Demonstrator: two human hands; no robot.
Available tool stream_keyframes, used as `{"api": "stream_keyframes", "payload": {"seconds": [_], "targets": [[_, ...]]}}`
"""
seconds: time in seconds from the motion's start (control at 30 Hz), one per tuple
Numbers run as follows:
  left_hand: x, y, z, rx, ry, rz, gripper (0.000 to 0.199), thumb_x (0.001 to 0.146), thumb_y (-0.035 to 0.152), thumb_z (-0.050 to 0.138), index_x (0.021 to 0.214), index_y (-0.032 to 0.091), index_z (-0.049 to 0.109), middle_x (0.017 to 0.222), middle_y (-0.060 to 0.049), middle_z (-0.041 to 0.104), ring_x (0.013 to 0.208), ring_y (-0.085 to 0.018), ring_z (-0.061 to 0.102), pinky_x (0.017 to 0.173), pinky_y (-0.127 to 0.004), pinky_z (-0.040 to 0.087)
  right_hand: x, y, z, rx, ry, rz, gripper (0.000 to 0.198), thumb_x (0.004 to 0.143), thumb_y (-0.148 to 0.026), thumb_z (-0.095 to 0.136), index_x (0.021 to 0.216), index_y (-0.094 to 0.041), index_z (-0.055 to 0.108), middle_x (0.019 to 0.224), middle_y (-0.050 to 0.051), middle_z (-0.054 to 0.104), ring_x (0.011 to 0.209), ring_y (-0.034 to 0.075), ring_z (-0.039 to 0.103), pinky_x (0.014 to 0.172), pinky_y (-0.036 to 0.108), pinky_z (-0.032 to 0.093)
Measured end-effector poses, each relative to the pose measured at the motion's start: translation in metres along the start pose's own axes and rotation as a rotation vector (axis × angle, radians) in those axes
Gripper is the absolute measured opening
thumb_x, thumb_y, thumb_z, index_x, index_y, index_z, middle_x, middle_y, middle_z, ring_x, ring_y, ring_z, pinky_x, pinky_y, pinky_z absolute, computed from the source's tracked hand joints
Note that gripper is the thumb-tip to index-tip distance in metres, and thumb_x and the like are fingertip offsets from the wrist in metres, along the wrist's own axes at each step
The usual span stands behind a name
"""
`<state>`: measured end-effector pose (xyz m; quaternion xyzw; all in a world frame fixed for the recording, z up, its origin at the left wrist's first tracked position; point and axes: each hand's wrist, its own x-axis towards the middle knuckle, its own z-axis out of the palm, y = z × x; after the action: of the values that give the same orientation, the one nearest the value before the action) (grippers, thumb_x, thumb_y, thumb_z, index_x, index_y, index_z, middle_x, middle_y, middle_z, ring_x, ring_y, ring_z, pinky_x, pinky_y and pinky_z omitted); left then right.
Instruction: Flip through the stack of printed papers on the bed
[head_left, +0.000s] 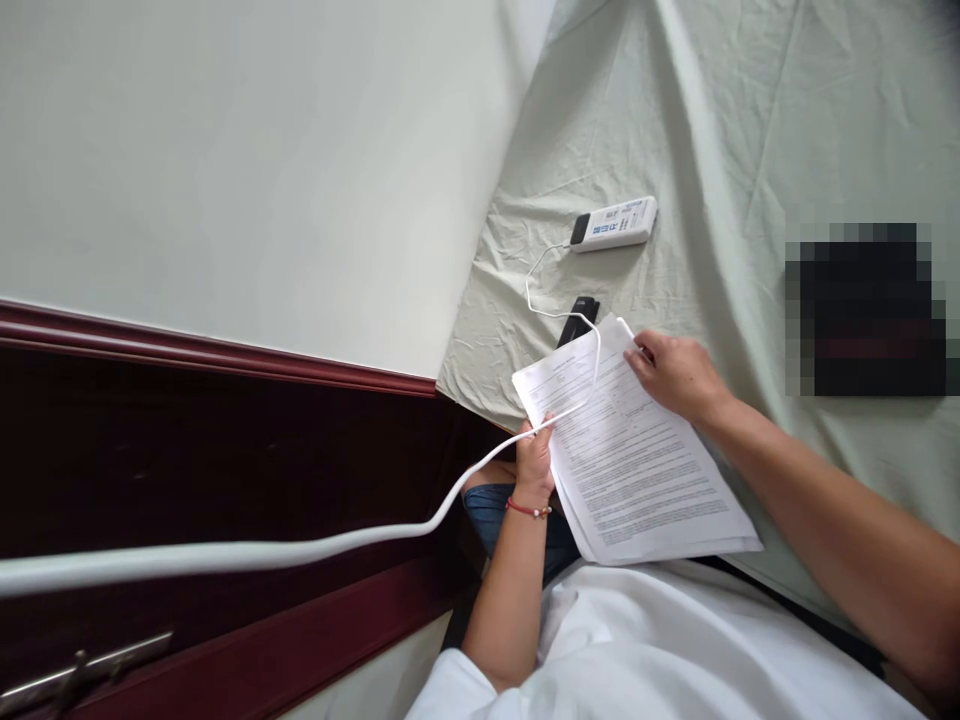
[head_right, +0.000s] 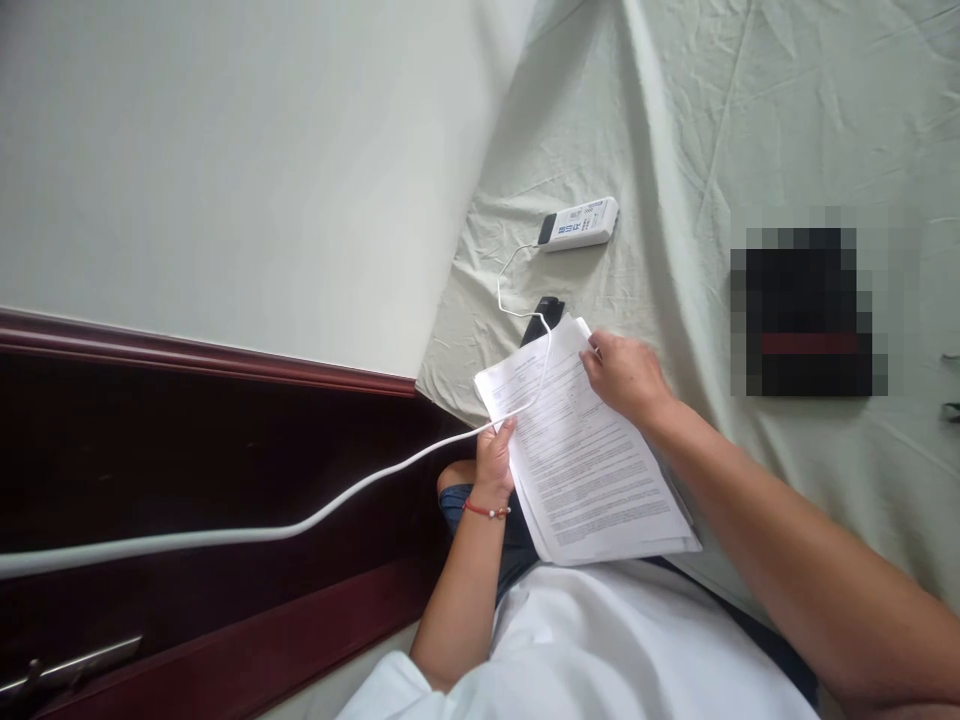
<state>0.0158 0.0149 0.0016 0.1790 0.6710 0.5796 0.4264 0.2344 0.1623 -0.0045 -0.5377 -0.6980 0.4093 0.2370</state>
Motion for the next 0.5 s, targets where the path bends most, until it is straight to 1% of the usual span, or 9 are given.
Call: {"api": "stream_keyframes", "payload": {"seconds": [0.03,0.07,0.13,0.2,0.3,0.37,0.4,0.47,0.5], "targets": [[0.0,0.001,-0.003,-0.01,-0.004,-0.002,0.049,0.066,0.041,0.101,0.104,0.02,0.078,0.106,-0.008,0.084,0.123,-0.033,0.076,0.118,-0.05,0.052,0.0,0.002,0.002,0.021,0.072,-0.022,0.024,0.099,-0.035,0.056,0.112,-0.024,0.073,0.1,0.012,0.076,0.095,0.033,0.07,0.078,0.042,0.051],[0.0,0.002,-0.005,-0.026,-0.008,-0.011,0.049,0.067,0.04,0.101,0.105,0.02,0.078,0.105,-0.008,0.085,0.124,-0.033,0.076,0.118,-0.05,0.052,0.001,0.003,0.003,0.048,0.139,-0.044,0.031,0.098,-0.035,0.058,0.124,-0.024,0.071,0.111,0.014,0.077,0.105,0.035,0.07,0.084,0.045,0.054],[0.0,0.005,-0.007,-0.061,-0.009,-0.049,0.05,0.065,0.038,0.101,0.106,0.019,0.078,0.102,-0.008,0.085,0.124,-0.034,0.076,0.118,-0.051,0.052,0.002,0.004,0.002,0.113,0.193,-0.053,0.048,0.097,-0.037,0.062,0.143,-0.022,0.062,0.127,0.017,0.075,0.115,0.037,0.07,0.094,0.051,0.057],[-0.002,0.009,-0.008,-0.101,-0.009,-0.094,0.05,0.064,0.035,0.101,0.106,0.019,0.078,0.1,-0.009,0.085,0.125,-0.035,0.076,0.118,-0.051,0.053,0.003,0.003,-0.001,0.197,0.134,-0.006,0.06,0.098,-0.04,0.064,0.154,-0.02,0.055,0.131,0.017,0.076,0.113,0.036,0.073,0.098,0.054,0.058],[-0.006,0.01,-0.005,-0.173,-0.017,-0.139,0.048,0.061,0.033,0.1,0.102,0.019,0.078,0.101,-0.009,0.085,0.125,-0.037,0.076,0.118,-0.05,0.053,0.003,0.0,-0.009,0.331,-0.013,0.081,0.07,0.099,-0.046,0.066,0.162,-0.019,0.048,0.124,0.015,0.08,0.115,0.035,0.076,0.102,0.054,0.059],[-0.007,0.009,-0.004,-0.202,-0.035,-0.153,0.045,0.063,0.034,0.099,0.101,0.02,0.078,0.102,-0.008,0.085,0.127,-0.037,0.075,0.119,-0.05,0.053,0.0,-0.004,-0.013,0.486,-0.151,0.153,0.067,0.097,-0.05,0.071,0.156,-0.022,0.055,0.116,0.012,0.083,0.112,0.035,0.078,0.096,0.05,0.062],[-0.008,0.008,-0.004,-0.203,-0.047,-0.158,0.043,0.064,0.034,0.098,0.1,0.021,0.078,0.102,-0.009,0.085,0.129,-0.038,0.074,0.12,-0.051,0.053,-0.002,-0.005,-0.014,0.593,-0.246,0.197,0.06,0.096,-0.051,0.074,0.147,-0.023,0.064,0.111,0.011,0.083,0.106,0.035,0.079,0.09,0.048,0.065],[-0.008,0.009,-0.007,-0.187,-0.074,-0.185,0.038,0.068,0.036,0.094,0.099,0.02,0.078,0.103,-0.011,0.085,0.133,-0.04,0.071,0.12,-0.052,0.052,-0.006,-0.008,-0.013,0.806,-0.428,0.307,0.039,0.092,-0.049,0.079,0.12,-0.022,0.076,0.101,0.012,0.084,0.09,0.033,0.081,0.076,0.044,0.067],[-0.008,0.012,-0.009,-0.175,-0.091,-0.204,0.037,0.069,0.039,0.093,0.097,0.02,0.078,0.104,-0.012,0.084,0.134,-0.042,0.07,0.12,-0.054,0.052,-0.008,-0.01,-0.012,0.886,-0.486,0.368,0.03,0.091,-0.046,0.08,0.106,-0.02,0.078,0.096,0.012,0.083,0.083,0.032,0.081,0.071,0.043,0.067]]}}
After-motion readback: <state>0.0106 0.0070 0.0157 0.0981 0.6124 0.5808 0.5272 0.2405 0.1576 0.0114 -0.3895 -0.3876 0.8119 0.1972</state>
